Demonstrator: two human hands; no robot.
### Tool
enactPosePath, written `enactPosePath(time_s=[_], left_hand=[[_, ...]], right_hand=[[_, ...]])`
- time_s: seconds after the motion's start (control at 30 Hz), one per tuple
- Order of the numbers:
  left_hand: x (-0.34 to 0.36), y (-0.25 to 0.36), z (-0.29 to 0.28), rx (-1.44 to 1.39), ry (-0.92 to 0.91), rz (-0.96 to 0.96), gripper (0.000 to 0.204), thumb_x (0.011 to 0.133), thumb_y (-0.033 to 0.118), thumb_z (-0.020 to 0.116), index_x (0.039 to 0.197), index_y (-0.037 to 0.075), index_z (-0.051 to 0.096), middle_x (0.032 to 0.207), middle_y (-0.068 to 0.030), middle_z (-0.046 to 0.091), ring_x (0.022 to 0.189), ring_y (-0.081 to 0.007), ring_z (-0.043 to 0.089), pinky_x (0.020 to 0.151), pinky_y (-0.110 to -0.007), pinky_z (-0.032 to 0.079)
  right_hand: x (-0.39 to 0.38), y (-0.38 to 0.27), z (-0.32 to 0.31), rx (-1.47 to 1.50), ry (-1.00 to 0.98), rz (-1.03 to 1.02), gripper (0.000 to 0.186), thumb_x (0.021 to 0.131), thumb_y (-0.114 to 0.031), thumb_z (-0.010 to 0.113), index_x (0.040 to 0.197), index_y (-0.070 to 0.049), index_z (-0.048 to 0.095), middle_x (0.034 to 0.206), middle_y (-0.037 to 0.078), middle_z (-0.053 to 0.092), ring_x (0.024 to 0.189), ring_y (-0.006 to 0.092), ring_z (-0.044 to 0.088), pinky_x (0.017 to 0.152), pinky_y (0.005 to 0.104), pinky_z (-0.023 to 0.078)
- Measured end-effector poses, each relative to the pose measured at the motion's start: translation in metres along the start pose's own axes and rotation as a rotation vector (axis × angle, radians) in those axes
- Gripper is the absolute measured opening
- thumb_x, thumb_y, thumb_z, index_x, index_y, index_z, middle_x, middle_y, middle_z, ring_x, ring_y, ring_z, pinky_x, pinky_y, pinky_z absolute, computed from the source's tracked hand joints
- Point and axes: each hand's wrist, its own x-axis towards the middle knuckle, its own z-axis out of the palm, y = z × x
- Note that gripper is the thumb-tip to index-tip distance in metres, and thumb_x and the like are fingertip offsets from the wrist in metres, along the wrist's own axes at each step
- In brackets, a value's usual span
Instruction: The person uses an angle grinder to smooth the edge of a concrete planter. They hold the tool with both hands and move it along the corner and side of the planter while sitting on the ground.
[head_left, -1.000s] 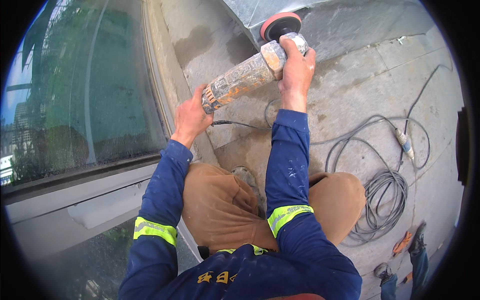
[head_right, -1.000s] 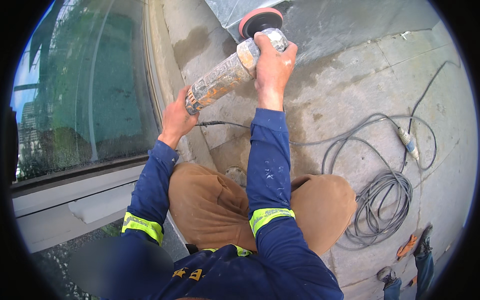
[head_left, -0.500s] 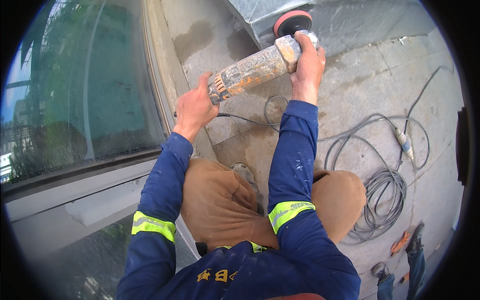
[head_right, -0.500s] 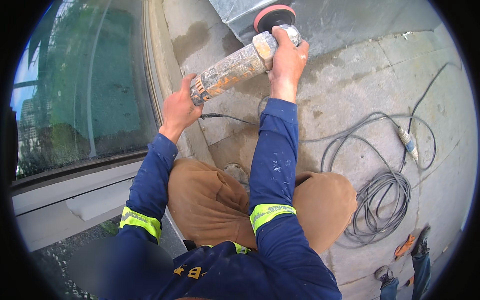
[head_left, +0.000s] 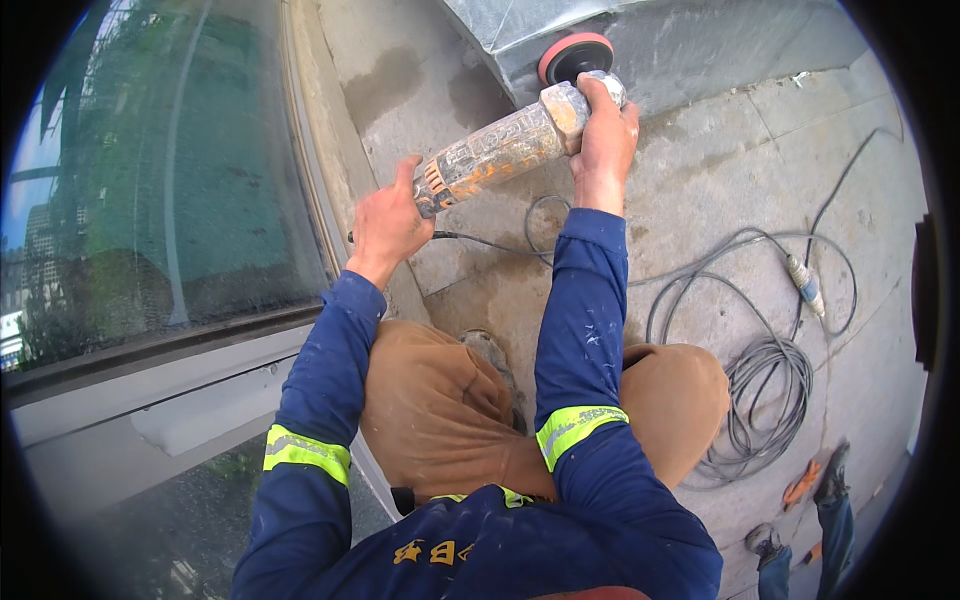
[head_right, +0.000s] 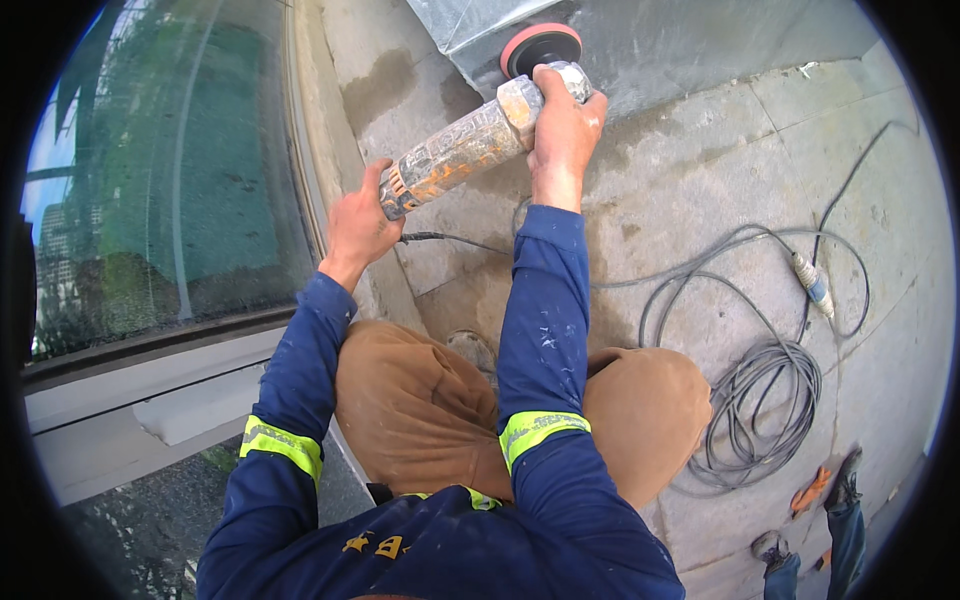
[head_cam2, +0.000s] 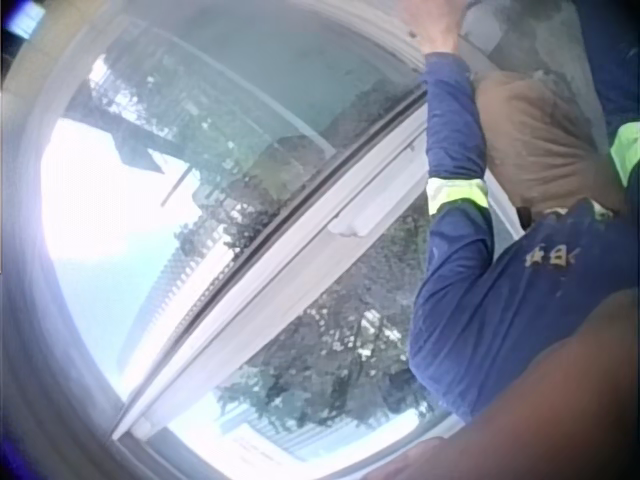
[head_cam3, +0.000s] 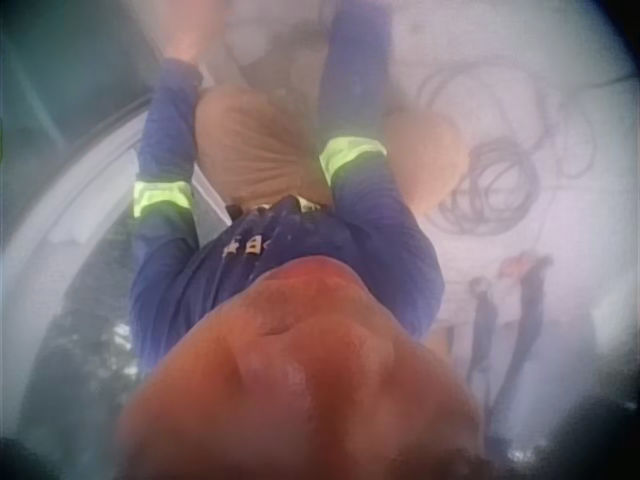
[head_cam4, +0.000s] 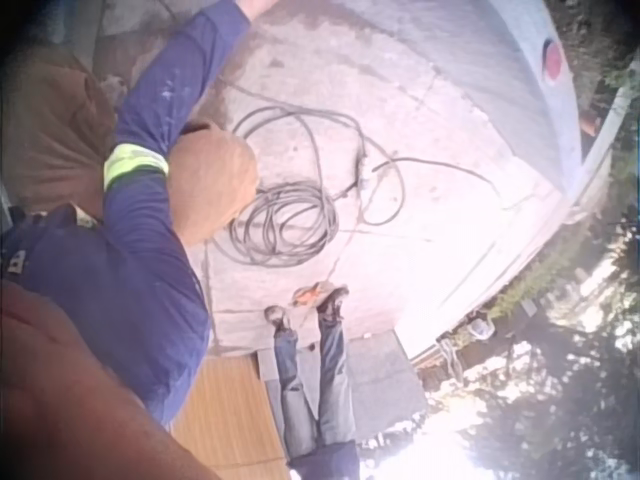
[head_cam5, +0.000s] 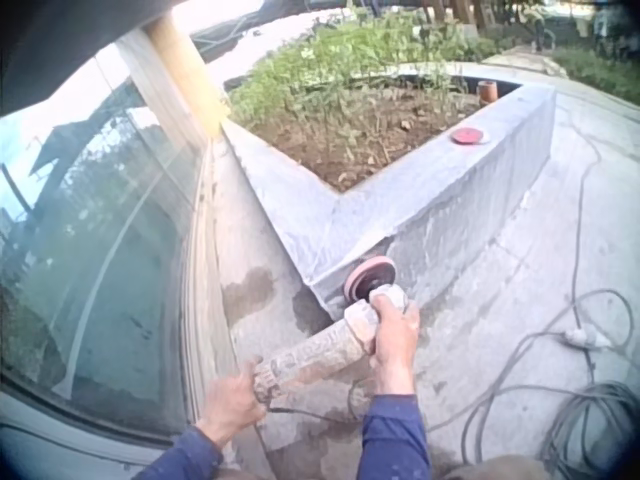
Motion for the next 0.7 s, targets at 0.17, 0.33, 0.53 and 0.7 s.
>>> enactPosePath(time_s=[0.17,0.33,0.53,0.7], left_hand=[[-0.009,-0.010,0.004,-0.025,0.011,-0.002,0.068,0.075,0.016,0.073,0.137,0.013,0.046,0.077,-0.0187,0.069,0.074,-0.0420,0.068,0.066,-0.050,0.052],[-0.005,-0.006,-0.001,-0.047,0.025,-0.010,0.068,0.075,0.015,0.073,0.137,0.013,0.047,0.076,-0.0189,0.069,0.074,-0.0423,0.068,0.066,-0.050,0.052],[-0.002,-0.008,0.008,-0.047,0.022,0.008,0.069,0.075,0.016,0.074,0.137,0.013,0.046,0.076,-0.0188,0.068,0.074,-0.0425,0.068,0.065,-0.051,0.052],[-0.002,-0.001,-0.004,-0.076,0.031,-0.013,0.069,0.075,0.015,0.075,0.138,0.014,0.046,0.078,-0.0195,0.069,0.074,-0.0425,0.068,0.066,-0.052,0.052]], right_hand=[[-0.009,0.005,0.005,-0.081,-0.020,0.002,0.068,0.079,-0.015,0.079,0.129,0.015,0.043,0.113,0.024,0.060,0.099,0.0264,0.065,0.084,0.0374,0.054],[-0.005,-0.002,0.010,-0.076,0.003,-0.059,0.056,0.082,-0.013,0.076,0.123,0.012,0.047,0.106,0.021,0.063,0.089,0.0261,0.069,0.072,0.0375,0.058],[-0.002,0.001,0.006,-0.103,0.010,-0.055,0.054,0.082,-0.013,0.076,0.122,0.010,0.048,0.106,0.021,0.063,0.088,0.0269,0.070,0.072,0.0381,0.059],[-0.006,-0.012,0.008,-0.010,-0.035,-0.004,0.062,0.079,-0.015,0.078,0.125,0.012,0.046,0.110,0.022,0.062,0.096,0.0275,0.067,0.080,0.0377,0.056]])
